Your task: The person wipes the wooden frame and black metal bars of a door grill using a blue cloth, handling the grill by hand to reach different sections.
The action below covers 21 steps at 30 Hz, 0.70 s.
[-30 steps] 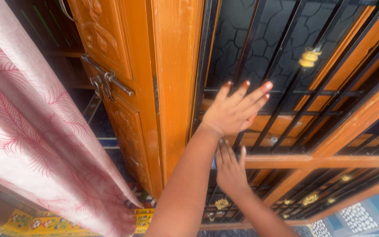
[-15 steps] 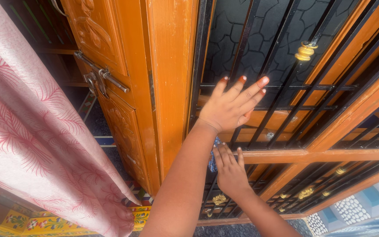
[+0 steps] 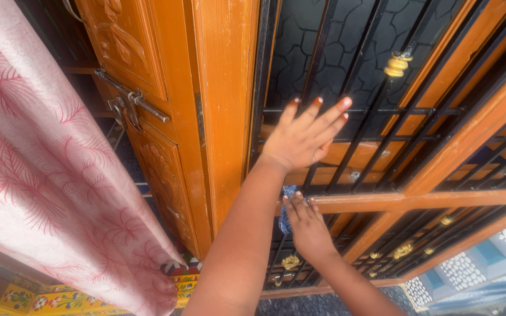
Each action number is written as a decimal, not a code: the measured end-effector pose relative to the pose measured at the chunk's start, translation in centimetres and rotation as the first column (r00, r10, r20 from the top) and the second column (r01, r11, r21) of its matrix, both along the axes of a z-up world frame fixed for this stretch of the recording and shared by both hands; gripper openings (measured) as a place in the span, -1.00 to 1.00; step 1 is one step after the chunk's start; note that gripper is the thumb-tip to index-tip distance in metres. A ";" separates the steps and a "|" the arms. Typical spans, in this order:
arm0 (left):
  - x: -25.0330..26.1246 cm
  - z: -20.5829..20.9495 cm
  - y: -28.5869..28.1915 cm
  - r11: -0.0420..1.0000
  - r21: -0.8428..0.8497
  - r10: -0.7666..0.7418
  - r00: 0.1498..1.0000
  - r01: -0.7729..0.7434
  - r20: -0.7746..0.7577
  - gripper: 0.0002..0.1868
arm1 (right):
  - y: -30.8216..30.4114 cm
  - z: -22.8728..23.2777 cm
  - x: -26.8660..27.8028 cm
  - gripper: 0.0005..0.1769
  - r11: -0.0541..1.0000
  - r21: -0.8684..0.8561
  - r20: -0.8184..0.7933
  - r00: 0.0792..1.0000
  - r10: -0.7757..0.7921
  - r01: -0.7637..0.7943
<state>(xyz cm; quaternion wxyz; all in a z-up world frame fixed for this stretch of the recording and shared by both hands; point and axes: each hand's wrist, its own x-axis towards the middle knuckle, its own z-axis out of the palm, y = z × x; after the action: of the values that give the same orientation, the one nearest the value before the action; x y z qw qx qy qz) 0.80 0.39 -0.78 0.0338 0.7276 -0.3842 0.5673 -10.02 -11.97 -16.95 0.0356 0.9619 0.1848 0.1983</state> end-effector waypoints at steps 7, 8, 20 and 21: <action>-3.4 -1.2 -0.1 0.970 0.090 0.231 0.970 -0.224 -0.080 -0.34 | -5.1 2.5 -2.8 -0.43 0.657 0.727 -0.259 0.966 -0.009 0.201; -5.0 -2.7 0.3 0.980 0.128 0.171 0.973 -0.153 -0.154 -0.37 | -6.0 2.4 -2.3 -0.45 0.566 0.796 -0.244 0.969 -0.027 0.216; -12.2 -19.9 -3.9 0.100 -0.710 -0.986 -0.167 -0.697 0.026 -0.65 | 0.7 -3.3 -3.5 -0.47 0.145 0.989 -0.028 1.000 -0.009 0.029; -12.0 -20.1 -3.4 0.043 -0.690 -0.984 -0.149 -0.723 0.095 -0.70 | 1.4 -3.6 -4.1 -0.44 0.434 0.899 0.099 0.991 -0.085 -0.052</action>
<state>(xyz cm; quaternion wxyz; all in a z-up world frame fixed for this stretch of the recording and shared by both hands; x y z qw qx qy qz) -11.17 -3.04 -20.89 0.8987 0.4040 0.0665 -0.1570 -14.08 -10.58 -20.53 -0.4676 0.8201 0.0389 0.3275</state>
